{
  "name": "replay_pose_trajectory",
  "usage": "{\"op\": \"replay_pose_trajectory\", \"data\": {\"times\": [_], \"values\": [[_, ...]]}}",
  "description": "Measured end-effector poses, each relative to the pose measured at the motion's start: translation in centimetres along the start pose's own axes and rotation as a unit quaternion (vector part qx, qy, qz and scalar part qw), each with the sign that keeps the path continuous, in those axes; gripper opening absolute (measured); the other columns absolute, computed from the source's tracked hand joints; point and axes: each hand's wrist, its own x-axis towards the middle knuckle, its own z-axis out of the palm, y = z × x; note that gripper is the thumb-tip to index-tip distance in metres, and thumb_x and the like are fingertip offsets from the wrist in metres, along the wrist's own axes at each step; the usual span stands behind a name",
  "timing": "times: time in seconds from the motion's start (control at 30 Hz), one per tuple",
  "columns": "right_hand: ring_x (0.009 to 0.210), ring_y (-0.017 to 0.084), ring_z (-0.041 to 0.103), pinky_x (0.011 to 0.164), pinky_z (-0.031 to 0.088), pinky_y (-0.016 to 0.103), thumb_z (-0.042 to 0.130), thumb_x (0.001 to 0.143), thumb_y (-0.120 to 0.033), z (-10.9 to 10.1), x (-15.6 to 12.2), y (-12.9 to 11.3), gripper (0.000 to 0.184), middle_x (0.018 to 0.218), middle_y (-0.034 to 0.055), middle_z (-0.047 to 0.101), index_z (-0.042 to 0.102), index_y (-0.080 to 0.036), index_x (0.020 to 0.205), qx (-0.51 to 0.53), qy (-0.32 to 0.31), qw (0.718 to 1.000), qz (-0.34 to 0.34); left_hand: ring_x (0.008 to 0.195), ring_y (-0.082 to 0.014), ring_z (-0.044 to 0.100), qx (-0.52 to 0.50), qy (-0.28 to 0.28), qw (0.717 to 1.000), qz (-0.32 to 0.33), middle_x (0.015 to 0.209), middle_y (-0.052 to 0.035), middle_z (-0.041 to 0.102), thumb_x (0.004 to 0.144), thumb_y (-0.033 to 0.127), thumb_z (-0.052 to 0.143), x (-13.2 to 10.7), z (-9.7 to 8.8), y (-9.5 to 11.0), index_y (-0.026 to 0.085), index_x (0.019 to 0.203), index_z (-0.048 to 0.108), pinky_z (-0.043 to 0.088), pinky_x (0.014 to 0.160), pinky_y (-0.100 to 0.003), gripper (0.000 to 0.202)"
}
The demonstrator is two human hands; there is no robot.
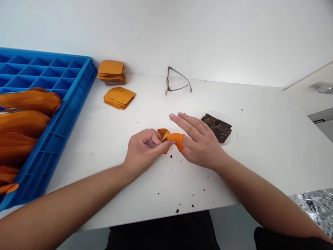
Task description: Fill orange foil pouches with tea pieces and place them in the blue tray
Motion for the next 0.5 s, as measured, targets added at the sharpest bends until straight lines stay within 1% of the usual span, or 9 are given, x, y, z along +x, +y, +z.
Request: {"op": "replay_pose_trajectory", "data": {"times": [0.1, 0.2, 0.3, 0.37, 0.43, 0.5], "values": [[0.138, 0.032, 0.057, 0.104, 0.056, 0.047, 0.06, 0.093, -0.018, 0.0, -0.1, -0.2, 0.01, 0.149, 0.0176, 0.059, 0.053, -0.021, 0.086, 0.0, -0.019, 0.999, 0.035, 0.06, -0.0107, 0.057, 0.028, -0.006, 0.999, 0.031, 0.06, 0.0027, 0.059, 0.076, 0.033, 0.086, -0.1, 0.0, 0.0, 0.019, 0.056, 0.047, 0.051, 0.057, -0.026, 0.047], [0.139, 0.032, 0.056, 0.1, 0.058, 0.047, 0.057, 0.094, -0.017, 0.2, -0.4, -0.3, 0.007, 0.15, 0.0168, 0.059, 0.056, -0.021, 0.088, 0.031, -0.035, 0.998, 0.05, 0.058, -0.0114, 0.057, 0.041, -0.015, 0.998, 0.043, 0.06, 0.002, 0.059, 0.078, 0.036, 0.086, -0.2, 0.1, 0.1, 0.02, 0.054, 0.047, 0.051, 0.053, -0.028, 0.048], [0.137, 0.028, 0.058, 0.1, 0.059, 0.045, 0.057, 0.093, -0.014, 0.6, -0.7, -0.1, 0.008, 0.146, 0.0149, 0.062, 0.061, -0.021, 0.09, 0.109, -0.033, 0.992, 0.054, 0.057, -0.0108, 0.057, 0.044, -0.022, 0.997, 0.057, 0.058, 0.0025, 0.057, 0.08, 0.034, 0.084, -0.3, 0.1, 0.0, 0.019, 0.054, 0.046, 0.051, 0.053, -0.027, 0.048], [0.135, 0.026, 0.06, 0.103, 0.059, 0.045, 0.06, 0.092, -0.014, 1.0, -0.9, 0.1, 0.007, 0.145, 0.0158, 0.062, 0.064, -0.02, 0.093, 0.175, -0.02, 0.982, 0.063, 0.057, -0.0106, 0.056, 0.041, -0.027, 0.997, 0.061, 0.058, 0.0031, 0.056, 0.08, 0.033, 0.084, -0.4, 0.1, -0.1, 0.019, 0.054, 0.046, 0.05, 0.055, -0.028, 0.048], [0.132, 0.025, 0.062, 0.103, 0.059, 0.045, 0.063, 0.091, -0.014, 1.3, -1.0, 0.3, 0.007, 0.144, 0.0169, 0.063, 0.066, -0.02, 0.094, 0.231, -0.007, 0.97, 0.071, 0.058, -0.0109, 0.055, 0.04, -0.031, 0.997, 0.065, 0.059, 0.0034, 0.056, 0.08, 0.032, 0.085, -0.4, 0.1, -0.2, 0.019, 0.054, 0.046, 0.049, 0.056, -0.029, 0.048], [0.127, 0.023, 0.065, 0.1, 0.06, 0.044, 0.063, 0.09, -0.011, 1.5, -1.1, 0.4, 0.009, 0.141, 0.0163, 0.065, 0.065, -0.02, 0.089, 0.257, 0.006, 0.964, 0.071, 0.062, -0.0115, 0.056, 0.049, -0.029, 0.995, 0.079, 0.061, 0.0034, 0.056, 0.08, 0.031, 0.084, -0.4, 0.0, -0.2, 0.019, 0.056, 0.048, 0.049, 0.06, -0.03, 0.046]]}}
